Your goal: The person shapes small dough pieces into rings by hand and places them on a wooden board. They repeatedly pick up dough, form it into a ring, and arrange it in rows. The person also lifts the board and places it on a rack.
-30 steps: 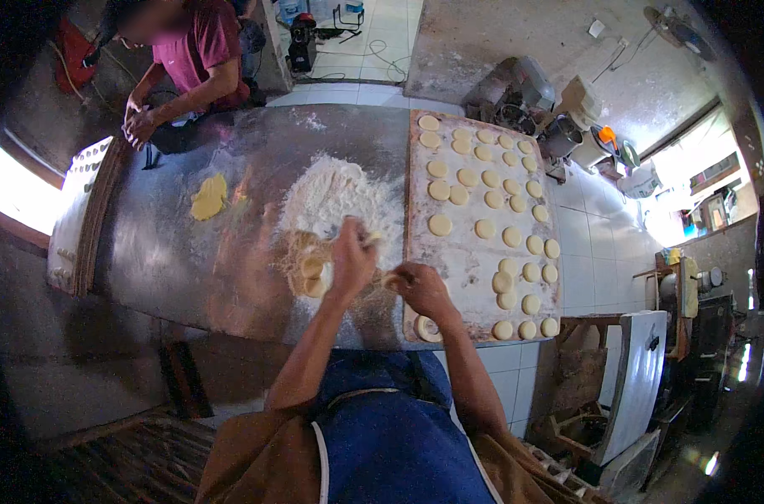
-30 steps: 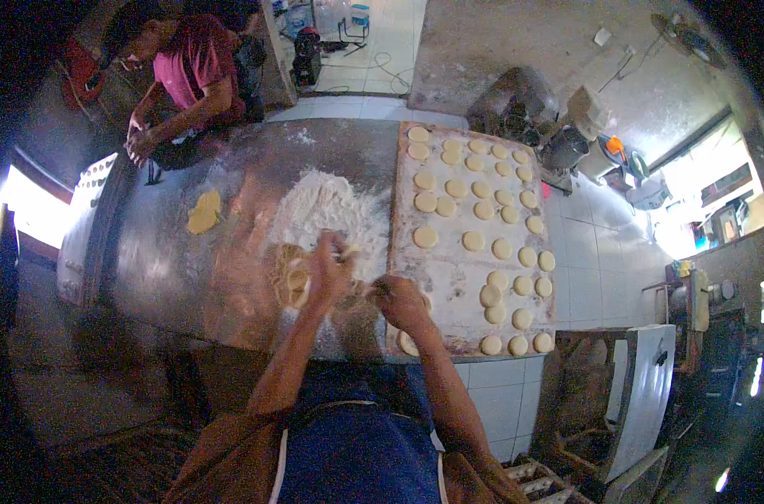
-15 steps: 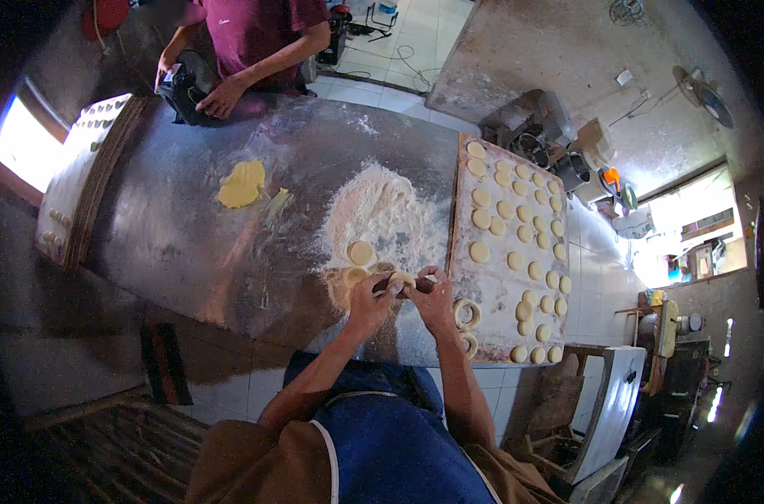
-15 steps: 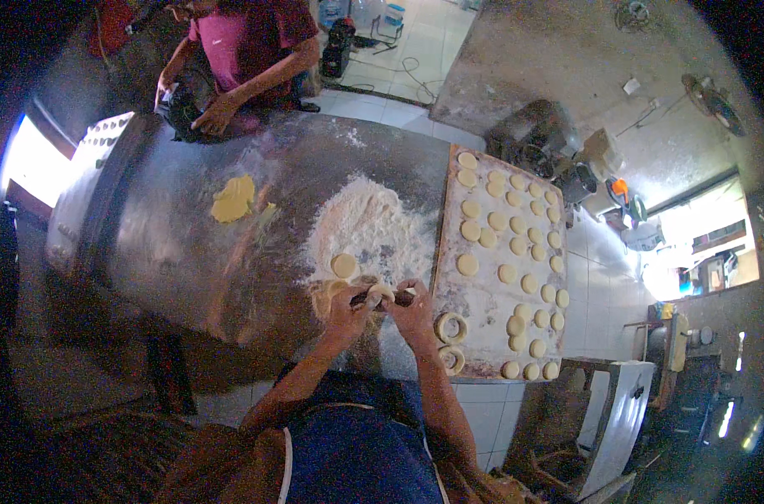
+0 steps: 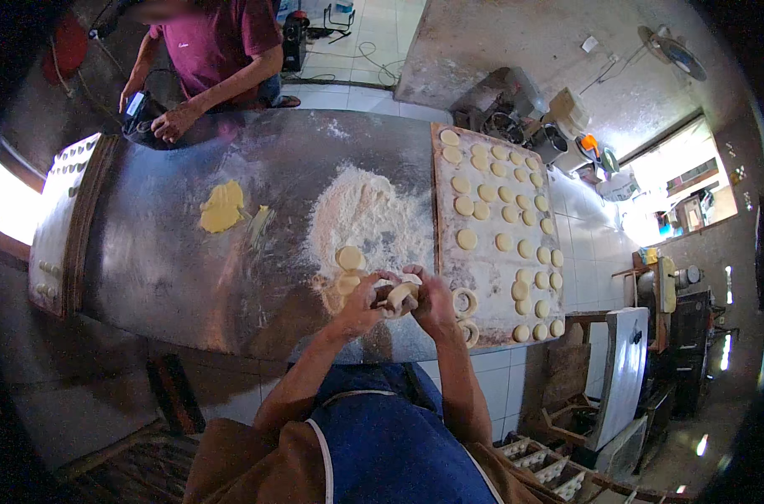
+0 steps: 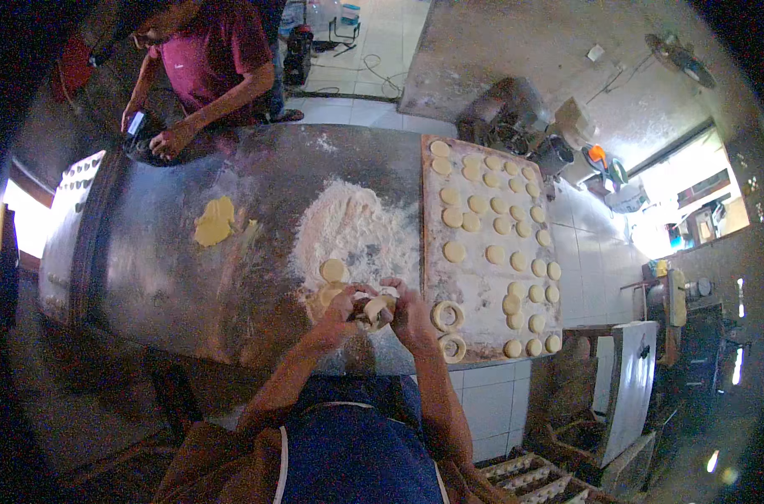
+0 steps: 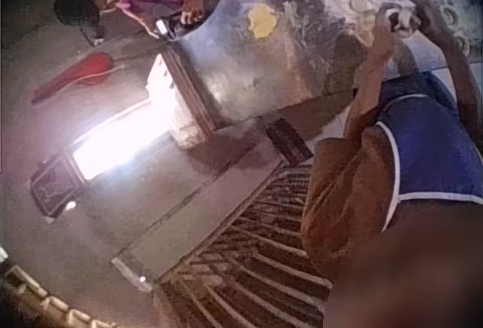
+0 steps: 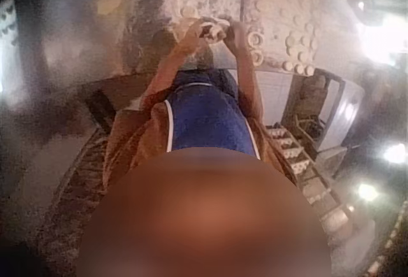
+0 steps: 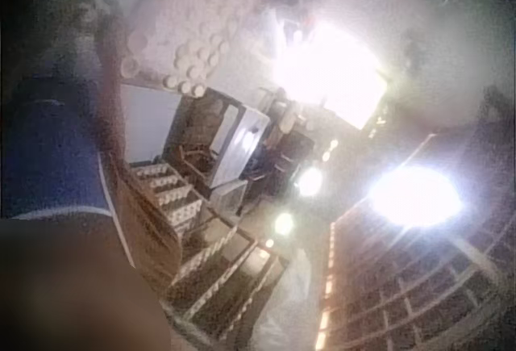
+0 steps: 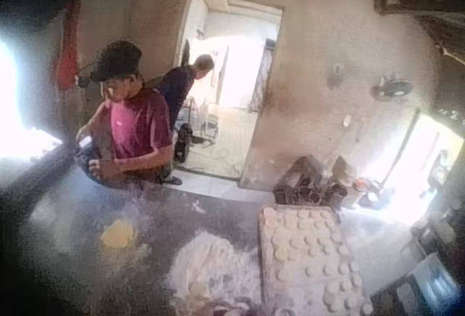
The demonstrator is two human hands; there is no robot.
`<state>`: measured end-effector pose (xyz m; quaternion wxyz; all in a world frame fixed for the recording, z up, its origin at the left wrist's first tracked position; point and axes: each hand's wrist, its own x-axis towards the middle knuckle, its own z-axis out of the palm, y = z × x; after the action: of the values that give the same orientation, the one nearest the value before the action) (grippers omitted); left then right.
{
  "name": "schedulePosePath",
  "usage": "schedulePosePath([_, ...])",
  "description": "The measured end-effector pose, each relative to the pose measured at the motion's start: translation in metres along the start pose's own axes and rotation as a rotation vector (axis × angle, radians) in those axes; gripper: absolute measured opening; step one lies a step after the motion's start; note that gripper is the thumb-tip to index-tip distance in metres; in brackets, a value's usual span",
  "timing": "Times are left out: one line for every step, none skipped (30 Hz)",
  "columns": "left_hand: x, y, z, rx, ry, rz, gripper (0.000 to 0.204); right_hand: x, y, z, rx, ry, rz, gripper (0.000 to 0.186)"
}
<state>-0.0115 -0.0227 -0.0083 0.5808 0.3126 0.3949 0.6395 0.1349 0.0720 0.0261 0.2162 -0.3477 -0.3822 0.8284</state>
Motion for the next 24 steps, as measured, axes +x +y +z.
schedulePosePath([0.0,-0.003,0.004,0.092,-0.02,0.093,0.035,0.003,0.003,-0.001,-0.203,0.105,0.032,0.03])
schedulePosePath([0.003,-0.01,0.004,-0.127,0.016,0.061,0.033,0.008,0.008,-0.003,-0.407,0.206,0.065,0.037])
schedulePosePath([0.006,-0.018,0.003,-0.346,0.051,0.028,0.032,0.016,0.034,-0.022,-0.871,0.345,-0.198,0.054])
schedulePosePath([0.01,-0.025,0.001,-0.375,0.072,0.013,0.032,0.01,0.034,-0.023,-0.517,0.285,-0.185,0.053])
schedulePosePath([0.013,-0.032,0.0,-0.403,0.088,-0.005,0.031,0.004,0.031,-0.027,-0.164,0.22,-0.169,0.052])
schedulePosePath([0.018,-0.039,-0.002,-0.43,0.101,-0.022,0.032,-0.001,0.028,-0.03,0.188,0.15,-0.15,0.051])
schedulePosePath([0.024,-0.055,0.0,-0.416,0.162,0.017,0.03,-0.016,0.005,0.002,0.24,0.134,-0.234,0.061])
schedulePosePath([0.031,-0.069,0.008,-0.401,0.208,0.046,0.027,-0.016,-0.007,0.001,-0.111,0.11,-0.151,0.059])
schedulePosePath([0.034,-0.075,0.018,-0.356,0.249,0.093,0.025,-0.015,-0.019,-0.004,-0.46,0.088,-0.063,0.058])
schedulePosePath([0.037,-0.081,0.028,-0.307,0.296,0.143,0.022,-0.014,-0.026,-0.009,-0.809,0.055,0.026,0.056])
schedulePosePath([0.036,-0.082,0.042,-0.229,0.329,0.21,0.02,-0.011,-0.007,-0.018,-0.812,0.19,-0.224,0.057])
schedulePosePath([0.035,-0.083,0.054,-0.151,0.363,0.278,0.018,-0.008,0.01,-0.027,-0.842,0.334,-0.469,0.059])
schedulePosePath([0.034,-0.079,0.062,-0.067,0.406,0.352,0.016,-0.009,0.004,-0.017,-0.643,0.424,-0.362,0.059])
schedulePosePath([0.037,-0.073,0.066,-0.327,0.384,0.269,0.016,-0.01,-0.002,-0.014,-0.443,0.506,-0.252,0.059])
schedulePosePath([0.041,-0.067,0.067,-0.584,0.358,0.181,0.015,-0.013,0.001,-0.026,-0.519,0.456,-0.366,0.065])
schedulePosePath([0.046,-0.061,0.071,-0.84,0.324,0.089,0.014,-0.014,0.0,-0.034,-0.548,0.423,-0.33,0.067])
schedulePosePath([0.066,-0.076,0.065,-0.443,0.47,0.125,0.015,-0.014,-0.002,-0.039,-0.582,0.382,-0.29,0.069])
schedulePosePath([0.066,-0.094,0.061,-0.166,0.442,0.149,0.015,-0.013,-0.002,-0.045,-0.617,0.34,-0.251,0.07])
schedulePosePath([0.064,-0.085,0.073,0.108,0.385,0.156,0.016,-0.008,0.006,-0.066,-0.7,0.374,-0.258,0.072])
schedulePosePath([0.066,-0.082,0.083,-0.072,0.377,0.109,0.017,-0.008,0.004,-0.068,-0.655,0.41,-0.27,0.07])
schedulePosePath([0.067,-0.078,0.092,-0.261,0.381,0.063,0.018,-0.007,0.002,-0.07,-0.61,0.445,-0.281,0.068])
schedulePosePath([0.067,-0.074,0.101,-0.444,0.404,0.022,0.019,-0.009,0.001,-0.069,-0.548,0.473,-0.29,0.066])
schedulePosePath([0.073,-0.085,0.095,-0.602,0.38,0.036,0.02,-0.012,-0.002,-0.066,-0.486,0.501,-0.305,0.064])
schedulePosePath([0.077,-0.096,0.09,-0.76,0.354,0.05,0.02,-0.018,-0.003,-0.064,-0.407,0.524,-0.319,0.062])
